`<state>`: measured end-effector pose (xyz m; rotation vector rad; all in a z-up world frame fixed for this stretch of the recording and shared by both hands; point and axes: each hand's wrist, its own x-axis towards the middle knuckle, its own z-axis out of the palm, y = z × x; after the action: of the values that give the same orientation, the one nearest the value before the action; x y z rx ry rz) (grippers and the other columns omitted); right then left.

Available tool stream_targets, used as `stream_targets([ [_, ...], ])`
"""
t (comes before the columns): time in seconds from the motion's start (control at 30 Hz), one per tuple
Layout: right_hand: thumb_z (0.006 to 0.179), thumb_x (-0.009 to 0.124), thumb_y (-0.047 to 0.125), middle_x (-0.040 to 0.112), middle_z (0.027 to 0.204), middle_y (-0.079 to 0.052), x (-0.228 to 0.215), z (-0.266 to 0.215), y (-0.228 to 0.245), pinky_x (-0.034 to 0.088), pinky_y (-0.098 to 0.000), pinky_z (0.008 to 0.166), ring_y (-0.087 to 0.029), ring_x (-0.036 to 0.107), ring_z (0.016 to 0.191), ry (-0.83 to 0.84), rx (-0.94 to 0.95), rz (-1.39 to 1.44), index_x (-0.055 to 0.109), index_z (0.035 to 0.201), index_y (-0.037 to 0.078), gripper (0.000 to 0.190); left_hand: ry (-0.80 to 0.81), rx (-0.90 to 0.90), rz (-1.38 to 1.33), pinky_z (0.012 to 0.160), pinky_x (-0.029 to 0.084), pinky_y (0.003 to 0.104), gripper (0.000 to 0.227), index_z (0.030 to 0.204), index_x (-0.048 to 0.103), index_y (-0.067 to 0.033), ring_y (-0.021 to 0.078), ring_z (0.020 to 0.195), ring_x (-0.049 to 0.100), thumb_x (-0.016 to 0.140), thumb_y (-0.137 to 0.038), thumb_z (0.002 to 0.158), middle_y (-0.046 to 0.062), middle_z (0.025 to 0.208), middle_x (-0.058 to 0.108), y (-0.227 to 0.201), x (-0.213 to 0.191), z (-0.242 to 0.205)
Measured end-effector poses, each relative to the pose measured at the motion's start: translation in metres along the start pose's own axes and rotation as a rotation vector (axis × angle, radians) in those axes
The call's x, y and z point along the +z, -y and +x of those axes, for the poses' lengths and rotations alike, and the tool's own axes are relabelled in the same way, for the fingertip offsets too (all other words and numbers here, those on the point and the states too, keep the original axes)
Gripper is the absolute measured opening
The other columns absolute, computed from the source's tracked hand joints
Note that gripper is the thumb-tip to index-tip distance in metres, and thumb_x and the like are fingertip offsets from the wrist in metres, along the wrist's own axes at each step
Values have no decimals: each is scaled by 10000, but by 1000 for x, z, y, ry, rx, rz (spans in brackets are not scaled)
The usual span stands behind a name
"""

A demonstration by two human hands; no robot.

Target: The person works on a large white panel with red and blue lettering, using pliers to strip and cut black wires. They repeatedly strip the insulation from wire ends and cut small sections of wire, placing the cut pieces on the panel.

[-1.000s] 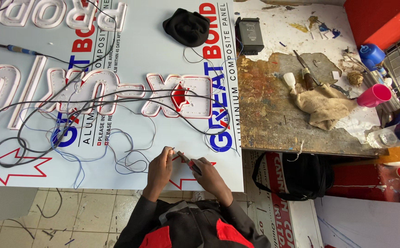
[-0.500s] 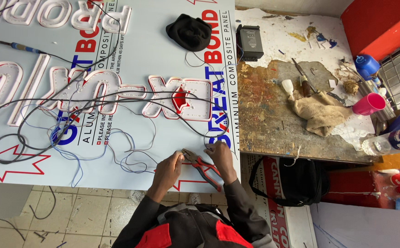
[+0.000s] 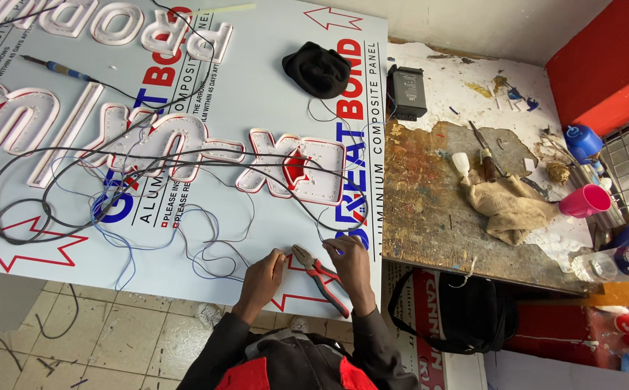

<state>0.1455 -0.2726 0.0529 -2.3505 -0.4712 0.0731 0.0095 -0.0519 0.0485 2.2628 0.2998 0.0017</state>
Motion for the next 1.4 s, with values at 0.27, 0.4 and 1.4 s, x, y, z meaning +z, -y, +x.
stream_targets([
  [0.27, 1031, 870, 305, 874, 959, -32, -38, 66, 12, 599, -406, 958, -277, 781, 1010, -180, -98, -24, 939, 1074, 273, 87, -128, -2, -45, 839, 666, 482, 302, 1190, 703, -171, 359, 881, 849, 443, -319, 1233, 147, 980, 856, 14, 9, 1],
  [0.4, 1020, 856, 268, 868, 970, -67, -45, 121, 24, 574, -488, 952, -337, 768, 1015, -189, -168, -77, 929, 1079, 238, 99, -146, 9, -67, 819, 655, 468, 284, 1201, 703, -187, 337, 875, 850, 445, -303, 1227, 123, 955, 845, 18, 10, 2],
  [1.4, 1128, 720, 280, 848, 1115, -57, 35, 87, 85, 688, -279, 777, -163, 827, 904, 335, -205, -111, 746, 1386, 150, 290, -219, 89, -254, 580, 354, 323, 300, 1187, 723, -203, 118, 560, 473, 476, -372, 1196, -13, 739, 659, 37, 16, 7],
])
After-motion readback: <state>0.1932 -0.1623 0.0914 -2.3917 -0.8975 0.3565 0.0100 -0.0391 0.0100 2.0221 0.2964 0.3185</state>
